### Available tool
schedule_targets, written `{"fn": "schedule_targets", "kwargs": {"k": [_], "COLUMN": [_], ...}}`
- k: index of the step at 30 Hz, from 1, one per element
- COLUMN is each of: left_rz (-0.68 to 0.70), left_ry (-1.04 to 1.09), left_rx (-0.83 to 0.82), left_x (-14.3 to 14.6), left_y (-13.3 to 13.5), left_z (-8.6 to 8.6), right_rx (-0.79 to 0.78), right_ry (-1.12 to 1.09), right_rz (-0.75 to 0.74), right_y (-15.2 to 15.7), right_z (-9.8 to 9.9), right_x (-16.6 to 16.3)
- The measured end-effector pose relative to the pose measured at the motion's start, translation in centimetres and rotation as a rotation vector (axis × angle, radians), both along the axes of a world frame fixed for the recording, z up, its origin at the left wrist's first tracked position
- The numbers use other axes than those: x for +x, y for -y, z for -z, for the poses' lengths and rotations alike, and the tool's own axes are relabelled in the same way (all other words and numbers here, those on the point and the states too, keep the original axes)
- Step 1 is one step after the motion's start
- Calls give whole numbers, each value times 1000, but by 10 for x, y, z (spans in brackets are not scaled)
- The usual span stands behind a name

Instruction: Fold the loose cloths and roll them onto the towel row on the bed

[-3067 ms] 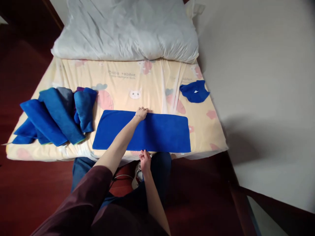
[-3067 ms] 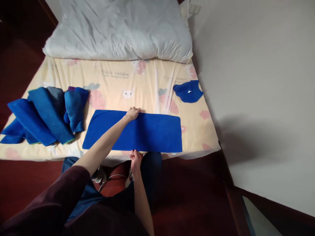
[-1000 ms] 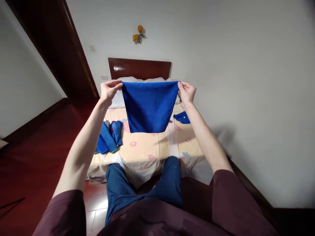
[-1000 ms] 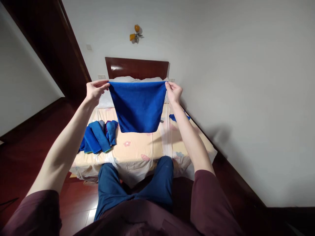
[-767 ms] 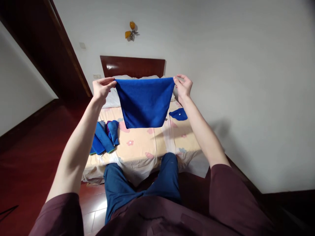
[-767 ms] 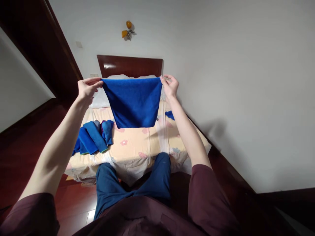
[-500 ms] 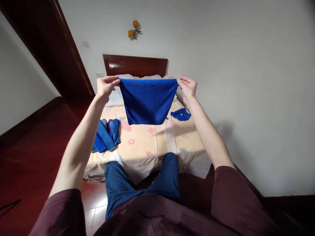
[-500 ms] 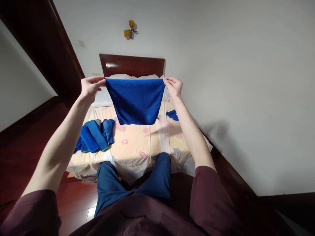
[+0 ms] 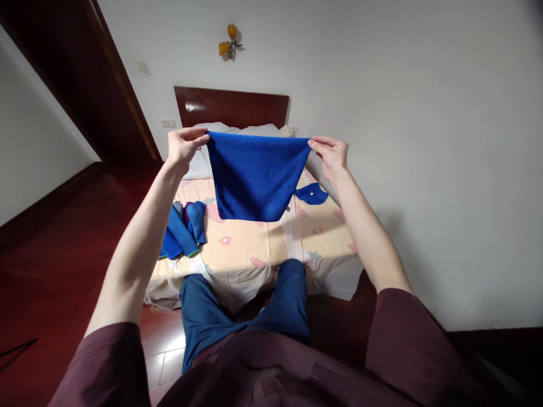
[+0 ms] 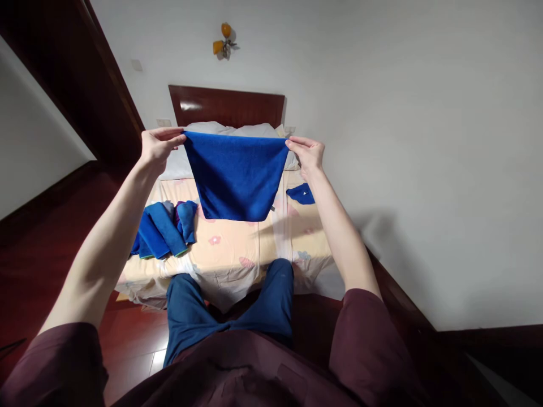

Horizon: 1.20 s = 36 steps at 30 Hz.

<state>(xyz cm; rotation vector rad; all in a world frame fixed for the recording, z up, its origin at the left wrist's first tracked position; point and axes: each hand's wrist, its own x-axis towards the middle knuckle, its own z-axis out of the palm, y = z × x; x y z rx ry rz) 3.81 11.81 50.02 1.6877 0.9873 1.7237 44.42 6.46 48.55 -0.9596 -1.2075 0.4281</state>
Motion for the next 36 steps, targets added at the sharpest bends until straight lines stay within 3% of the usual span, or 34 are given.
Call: {"fn": "schedule_targets", "kwargs": {"k": [11,21,24,31,36], "left_rz": [31,5,40,198,298], "left_ry": [13,-15,-93,-148,-112], "left_rx": [-19,-97,-185,-633,-782], "left_x": [3,12,5,-18,-16], "left_y": [-7,21,38,98,112], "left_z": [5,6,23,89,123], "right_rx": [-41,-99,-203,-520,-702], "right_ry": [-4,64,37,-95,-189], "right_rz": [-4,-47,-80,-215,-260], "right_y": [6,19,45,127,135], "right_z": [8,23,40,103,140], "right_x": [6,24,27,30,32]}}
